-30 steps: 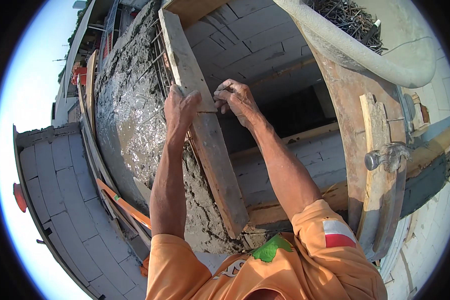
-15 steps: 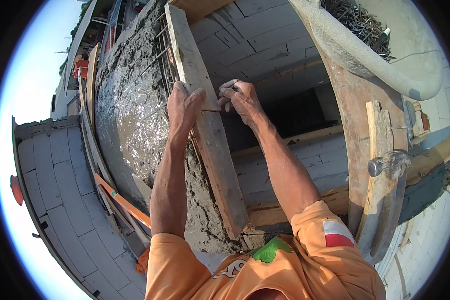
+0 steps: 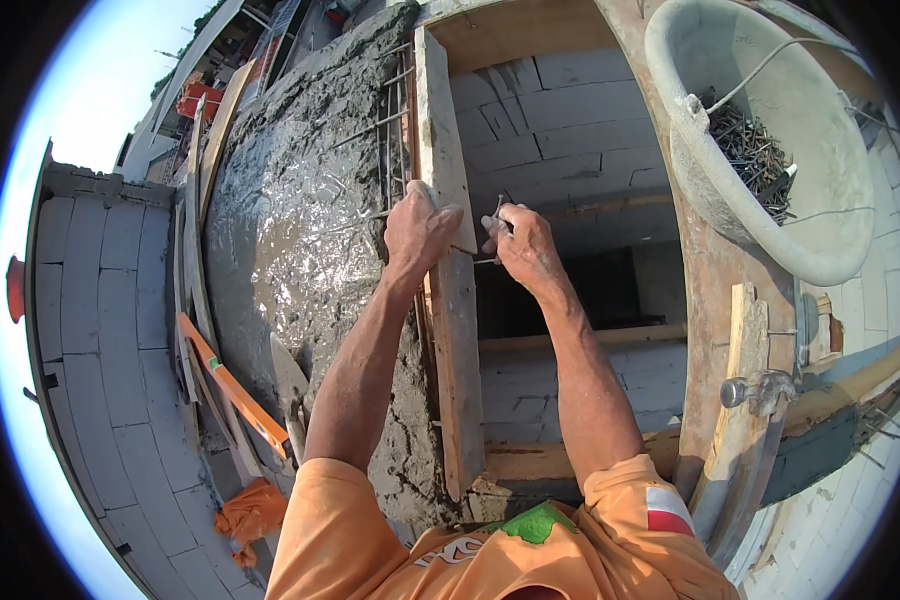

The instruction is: The person constructs a wooden form for a concrete column by leveling wooden boards with a spirit level and securing them using a hammer and nails.

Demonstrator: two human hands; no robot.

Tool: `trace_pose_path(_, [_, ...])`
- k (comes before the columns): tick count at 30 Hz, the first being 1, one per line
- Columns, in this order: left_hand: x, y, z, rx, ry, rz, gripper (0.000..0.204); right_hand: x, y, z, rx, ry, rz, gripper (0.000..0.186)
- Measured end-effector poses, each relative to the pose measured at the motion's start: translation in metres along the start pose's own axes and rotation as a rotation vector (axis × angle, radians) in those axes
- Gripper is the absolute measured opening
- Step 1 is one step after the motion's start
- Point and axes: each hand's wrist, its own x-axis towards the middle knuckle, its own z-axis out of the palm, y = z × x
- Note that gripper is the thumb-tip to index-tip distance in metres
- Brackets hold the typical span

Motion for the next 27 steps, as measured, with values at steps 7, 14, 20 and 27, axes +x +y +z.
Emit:
trace_pose_path(7, [0.002, -0.008, -0.008, 0.019, 0.059, -0.009, 0.042, -0.007, -0.069, -0.011, -0.196, -0.035, -0.226, 0.022])
trace_pose_path(14, [-0.009, -0.008, -0.007, -0.159, 0.063, 0.056, 0.031, -0.122, -0.256, -0.041, -0.062, -0.129, -0.942, 0.033])
trace_pose_path(20, [-0.015, -0.014, -0.014, -0.245, 0.07, 0.065, 0.032, -0.156, -0.298, -0.031, -0.089, -0.261, -1.099, 0.041])
trace_pose_path(27, [-0.015, -0.013, -0.01, -0.273, 0.14, 0.08, 0.031, -0.162, -0.299, -0.029, -0.081, -0.266, -1.109, 0.041])
